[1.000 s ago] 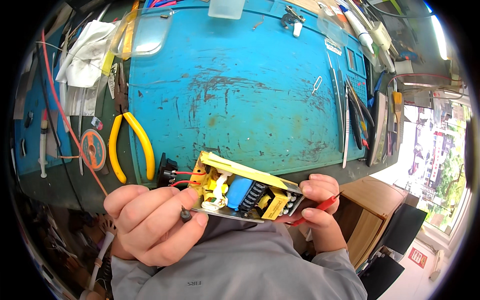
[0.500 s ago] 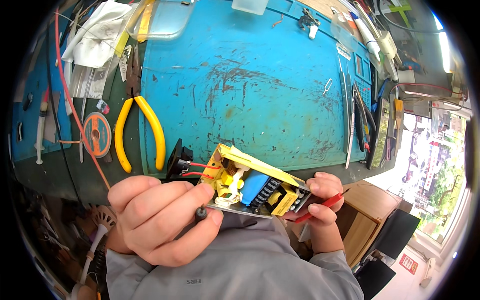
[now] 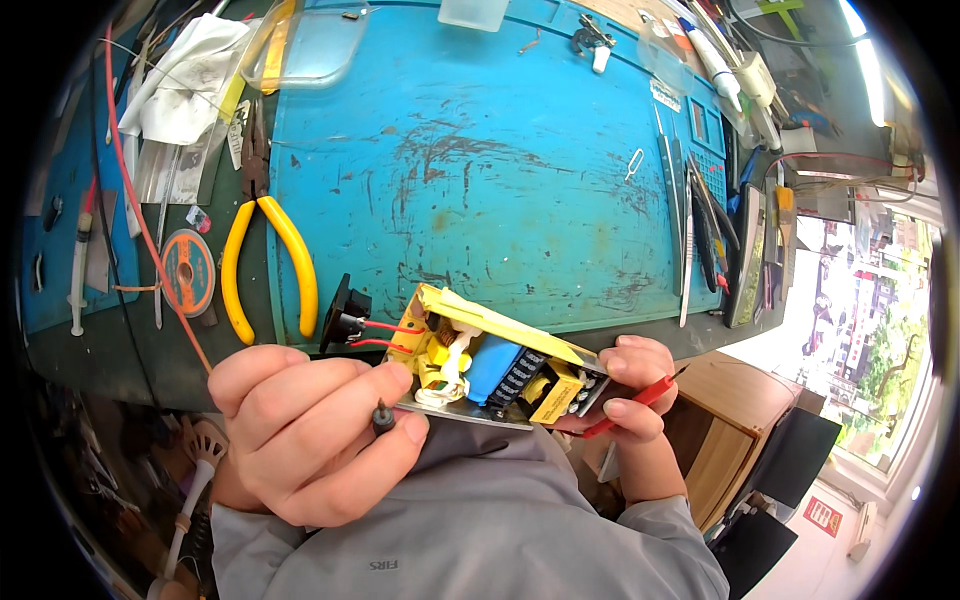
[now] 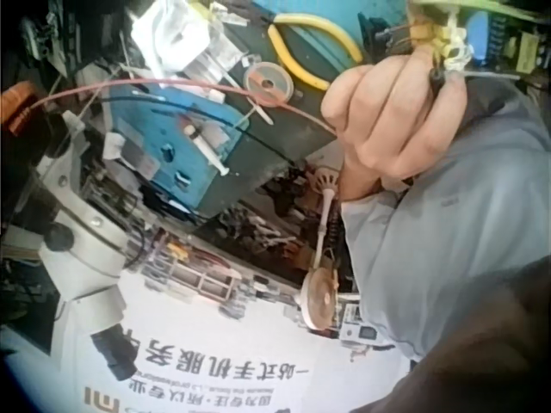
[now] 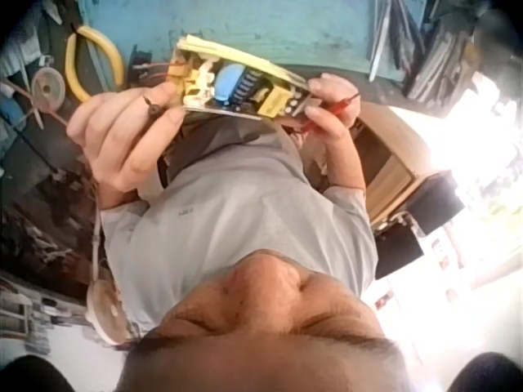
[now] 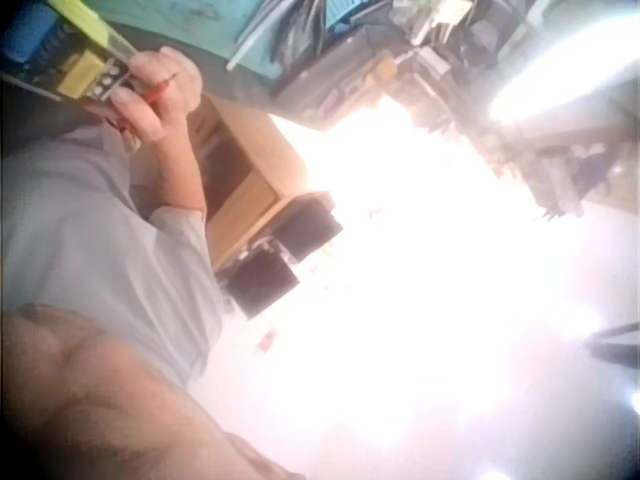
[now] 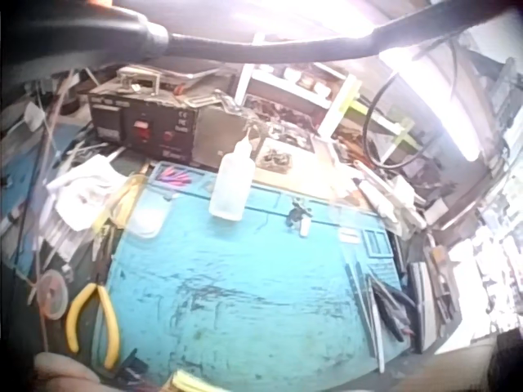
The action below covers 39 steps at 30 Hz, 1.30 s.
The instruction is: The person uses multimeter probes to test points on a green circuit board and a yellow power supply unit. They repeatedly flip the board and power supply to access different sides while maintaining probe contact with various components.
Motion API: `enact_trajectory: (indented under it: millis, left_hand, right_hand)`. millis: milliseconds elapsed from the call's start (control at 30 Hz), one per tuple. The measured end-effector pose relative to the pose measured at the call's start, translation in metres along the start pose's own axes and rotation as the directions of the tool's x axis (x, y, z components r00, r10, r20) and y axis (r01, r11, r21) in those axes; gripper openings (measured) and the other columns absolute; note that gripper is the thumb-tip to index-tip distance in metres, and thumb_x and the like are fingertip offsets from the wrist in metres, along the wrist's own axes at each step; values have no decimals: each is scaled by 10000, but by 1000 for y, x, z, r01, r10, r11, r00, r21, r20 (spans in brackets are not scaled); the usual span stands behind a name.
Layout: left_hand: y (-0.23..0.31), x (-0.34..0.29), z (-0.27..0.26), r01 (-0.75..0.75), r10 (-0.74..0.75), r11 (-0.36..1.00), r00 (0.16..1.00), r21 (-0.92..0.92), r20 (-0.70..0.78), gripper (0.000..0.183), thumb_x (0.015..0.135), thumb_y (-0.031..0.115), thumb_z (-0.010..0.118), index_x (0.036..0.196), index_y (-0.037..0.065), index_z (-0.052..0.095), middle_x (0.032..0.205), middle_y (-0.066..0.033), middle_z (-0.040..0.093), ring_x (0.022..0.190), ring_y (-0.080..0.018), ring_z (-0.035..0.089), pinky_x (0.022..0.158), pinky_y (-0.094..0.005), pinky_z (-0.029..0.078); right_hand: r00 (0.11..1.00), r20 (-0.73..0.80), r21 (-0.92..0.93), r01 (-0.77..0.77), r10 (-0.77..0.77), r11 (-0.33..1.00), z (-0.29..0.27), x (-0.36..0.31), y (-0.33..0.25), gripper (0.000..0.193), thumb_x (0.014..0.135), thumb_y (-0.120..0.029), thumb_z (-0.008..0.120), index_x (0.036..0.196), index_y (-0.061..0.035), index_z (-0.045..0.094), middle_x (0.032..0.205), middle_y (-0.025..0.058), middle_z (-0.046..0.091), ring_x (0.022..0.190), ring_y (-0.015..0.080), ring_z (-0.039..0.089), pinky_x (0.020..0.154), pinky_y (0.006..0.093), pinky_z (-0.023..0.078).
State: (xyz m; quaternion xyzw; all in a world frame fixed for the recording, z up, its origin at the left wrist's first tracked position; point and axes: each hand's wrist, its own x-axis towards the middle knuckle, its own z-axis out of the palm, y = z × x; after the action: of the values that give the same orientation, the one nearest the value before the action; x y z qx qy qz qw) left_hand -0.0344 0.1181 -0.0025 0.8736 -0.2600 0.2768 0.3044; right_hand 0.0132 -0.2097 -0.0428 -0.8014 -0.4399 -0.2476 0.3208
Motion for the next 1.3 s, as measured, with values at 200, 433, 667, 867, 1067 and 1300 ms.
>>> enact_trajectory:
  millis: [200,433,667,867,1067,1300]
  left_hand:
    - [-3,1,9,-17,17,1000,995,9,-96,280,832,137,781,1078,175,654,1018,-27,747,808,-157,640,739,-341,412]
    - [-4,1,11,-19,20,1000,992,14,-128,236,840,148,772,1052,193,678,967,-6,756,773,-138,629,726,-321,406]
    - [5,-1,-6,32,-31,999,998,-19,46,332,867,110,725,1164,144,580,1166,-78,706,895,-222,633,810,-420,452]
    - [1,-1,8,22,-21,1000,995,3,-100,258,852,135,761,1087,192,674,1021,-8,750,799,-146,631,748,-341,413]
    - [1,1,5,24,-22,999,998,29,-63,276,858,126,771,1104,196,667,1056,2,742,834,-143,634,750,-333,418]
    - [2,1,5,35,-32,998,998,43,-57,280,861,120,763,1111,199,663,1046,2,743,843,-143,635,755,-336,422]
  right_hand:
    - [999,7,15,35,-35,999,-1,-3,4,615,789,-403,904,1244,-212,537,1138,74,660,878,204,702,873,402,596]
    - [998,-38,5,41,-41,999,4,0,3,618,785,-407,907,1244,-210,543,1128,70,663,876,194,703,864,385,601]
    - [999,-33,15,44,-44,999,4,4,3,633,766,-411,924,1239,-219,549,1122,58,658,877,178,697,861,372,603]
    - [998,-42,12,48,-47,999,5,2,3,625,763,-411,926,1230,-219,557,1119,57,658,872,176,693,855,367,606]
    - [997,-58,7,55,-55,998,6,2,5,596,772,-416,918,1208,-218,563,1100,56,662,863,172,689,831,359,613]
    - [996,-68,-6,60,-61,998,7,2,5,573,787,-443,902,1192,-218,566,1086,55,667,847,169,686,825,359,615]
